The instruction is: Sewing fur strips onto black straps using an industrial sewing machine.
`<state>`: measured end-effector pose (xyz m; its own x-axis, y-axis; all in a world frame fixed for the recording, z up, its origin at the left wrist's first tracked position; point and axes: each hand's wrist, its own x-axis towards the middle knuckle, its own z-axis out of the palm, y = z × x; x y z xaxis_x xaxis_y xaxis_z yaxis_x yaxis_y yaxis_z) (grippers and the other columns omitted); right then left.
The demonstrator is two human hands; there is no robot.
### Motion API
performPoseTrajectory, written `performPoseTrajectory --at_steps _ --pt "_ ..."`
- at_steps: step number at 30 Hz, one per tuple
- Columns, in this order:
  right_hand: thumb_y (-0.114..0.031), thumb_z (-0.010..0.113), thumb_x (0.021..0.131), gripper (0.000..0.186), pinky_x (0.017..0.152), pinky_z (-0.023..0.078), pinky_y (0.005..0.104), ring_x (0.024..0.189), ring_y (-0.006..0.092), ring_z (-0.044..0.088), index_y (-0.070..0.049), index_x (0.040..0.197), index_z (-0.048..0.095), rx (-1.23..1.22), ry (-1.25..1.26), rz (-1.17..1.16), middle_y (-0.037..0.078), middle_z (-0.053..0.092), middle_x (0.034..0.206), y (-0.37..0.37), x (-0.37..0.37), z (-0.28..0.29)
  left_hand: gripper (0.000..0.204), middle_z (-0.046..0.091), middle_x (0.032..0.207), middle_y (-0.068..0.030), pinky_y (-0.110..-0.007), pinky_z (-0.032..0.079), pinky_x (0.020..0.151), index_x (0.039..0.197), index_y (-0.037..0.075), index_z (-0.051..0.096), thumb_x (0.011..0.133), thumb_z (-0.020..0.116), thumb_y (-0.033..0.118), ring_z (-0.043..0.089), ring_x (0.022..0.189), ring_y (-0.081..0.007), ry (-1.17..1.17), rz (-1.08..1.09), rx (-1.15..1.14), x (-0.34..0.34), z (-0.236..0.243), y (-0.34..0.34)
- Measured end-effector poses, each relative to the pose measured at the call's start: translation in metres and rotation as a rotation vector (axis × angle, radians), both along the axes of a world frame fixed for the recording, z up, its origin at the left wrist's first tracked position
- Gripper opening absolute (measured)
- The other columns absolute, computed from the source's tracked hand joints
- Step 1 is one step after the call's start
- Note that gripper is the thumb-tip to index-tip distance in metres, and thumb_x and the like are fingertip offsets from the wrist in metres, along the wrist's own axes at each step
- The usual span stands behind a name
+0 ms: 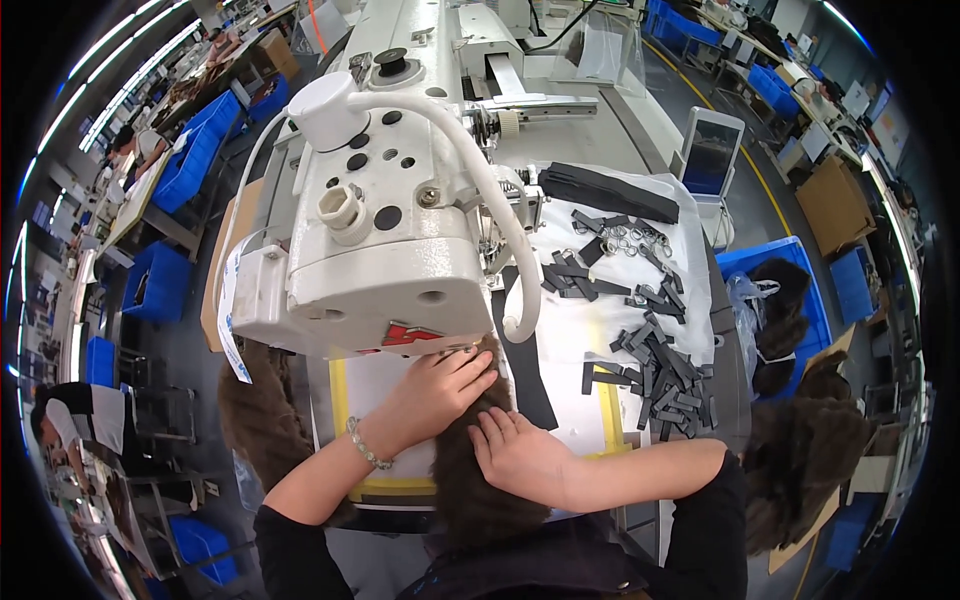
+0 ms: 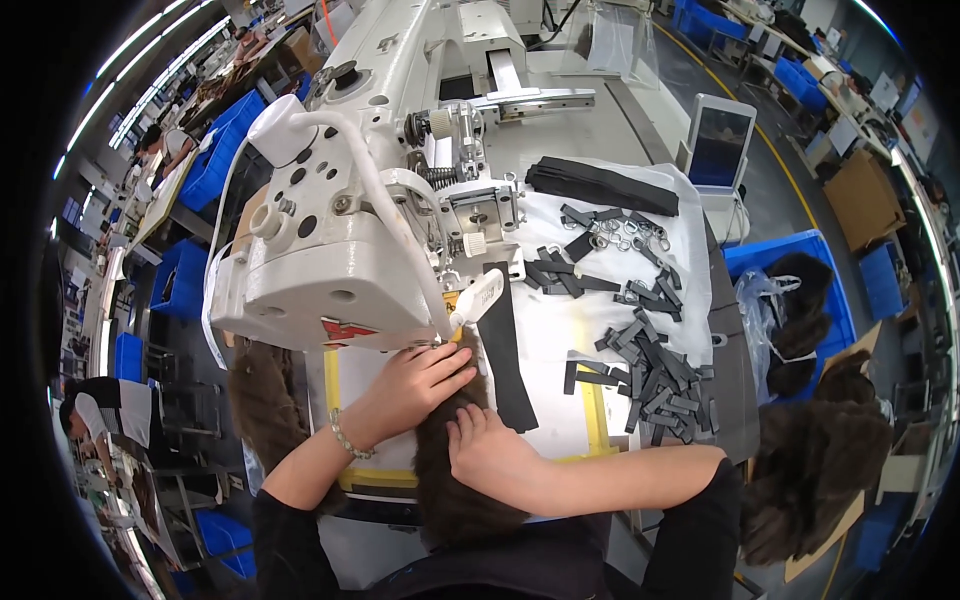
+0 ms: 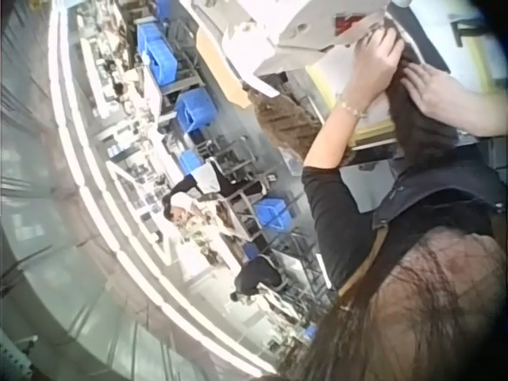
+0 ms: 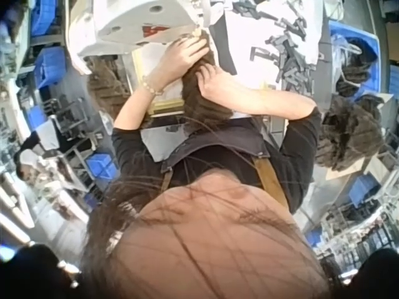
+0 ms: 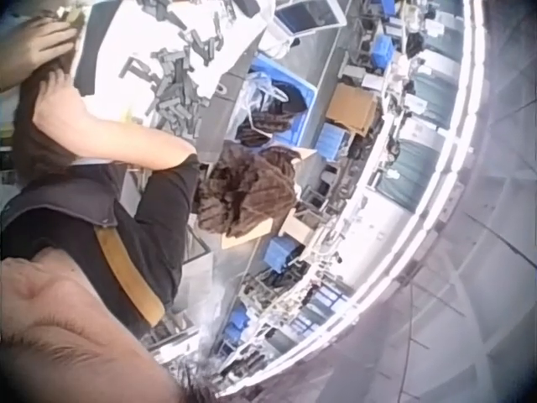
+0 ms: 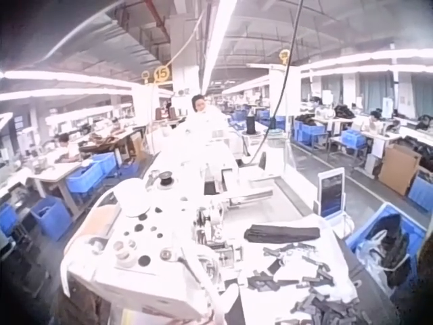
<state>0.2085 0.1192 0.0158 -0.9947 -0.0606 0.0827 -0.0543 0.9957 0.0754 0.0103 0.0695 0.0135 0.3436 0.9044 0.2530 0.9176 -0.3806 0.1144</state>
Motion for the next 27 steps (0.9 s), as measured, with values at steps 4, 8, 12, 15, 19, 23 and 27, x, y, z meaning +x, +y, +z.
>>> performPoseTrajectory --at_steps 4,8,12,15,19,23,27 --pt "-0.016 0.052 0.084 0.039 0.091 0.052 0.0415 0.108 0.0362 0.064 0.008 0.113 0.062 0.085 0.009 -0.064 0.026 0.065 0.112 -0.016 0.003 0.0 0.036 0.058 0.13 -0.0166 -0.042 0.043 0.1 0.118 0.003 0.064 0.084 0.058 0.013 0.053 0.121 -0.0308 -0.051 0.019 -0.048 0.013 -0.003 -0.009" --pt "-0.019 0.051 0.085 0.04 0.097 0.048 0.0404 0.114 0.0358 0.061 0.002 0.117 0.061 0.006 -0.024 0.023 0.024 0.064 0.115 -0.011 0.012 0.009 0.061 0.037 0.149 -0.0212 -0.052 0.032 0.109 0.141 0.006 0.045 0.086 0.062 0.026 0.036 0.138 -0.0358 -0.089 0.11 -0.202 0.021 -0.004 -0.023" --pt "-0.013 0.057 0.079 0.031 0.083 0.049 0.0356 0.101 0.0259 0.063 -0.003 0.108 0.061 -0.346 -0.181 0.109 0.015 0.064 0.104 0.035 0.028 0.035 0.065 0.032 0.153 -0.0181 -0.052 0.025 0.112 0.146 0.015 0.04 0.087 0.062 0.032 0.03 0.142 -0.0335 -0.095 0.098 -0.256 0.019 -0.005 -0.029" --pt "-0.009 0.062 0.074 0.012 0.074 0.049 0.0375 0.084 0.0238 0.063 -0.007 0.086 0.062 -0.212 -0.157 -0.163 0.007 0.061 0.082 0.085 0.049 0.053 0.063 0.033 0.153 -0.0169 -0.051 0.025 0.113 0.147 0.018 0.04 0.089 0.059 0.034 0.031 0.142 -0.0316 -0.029 0.117 -0.272 0.021 -0.003 -0.032" --pt "-0.002 0.061 0.074 0.014 0.077 0.049 0.0381 0.085 0.0272 0.063 -0.007 0.087 0.065 -0.204 0.06 -0.554 0.008 0.062 0.083 0.137 0.07 0.05 0.062 0.034 0.152 -0.0169 -0.051 0.026 0.112 0.146 0.017 0.041 0.089 0.059 0.033 0.033 0.141 -0.0318 -0.021 0.117 -0.26 0.022 0.0 -0.034" --pt "-0.001 0.061 0.075 0.02 0.078 0.048 0.0373 0.09 0.0248 0.063 -0.009 0.092 0.068 -0.194 0.071 -0.611 0.006 0.062 0.087 0.146 0.084 0.034 0.06 0.036 0.151 -0.0173 -0.052 0.028 0.111 0.144 0.016 0.043 0.089 0.059 0.032 0.035 0.139 -0.0319 -0.027 0.114 -0.233 0.022 0.001 -0.034" --pt "-0.005 0.06 0.077 0.013 0.077 0.047 0.0342 0.089 0.0226 0.063 -0.008 0.088 0.067 -0.063 0.051 -0.579 0.005 0.061 0.088 0.146 0.085 0.027 0.059 0.038 0.15 -0.018 -0.052 0.029 0.11 0.143 0.015 0.045 0.088 0.06 0.031 0.036 0.138 -0.0321 -0.029 0.1 -0.218 0.022 0.0 -0.033"
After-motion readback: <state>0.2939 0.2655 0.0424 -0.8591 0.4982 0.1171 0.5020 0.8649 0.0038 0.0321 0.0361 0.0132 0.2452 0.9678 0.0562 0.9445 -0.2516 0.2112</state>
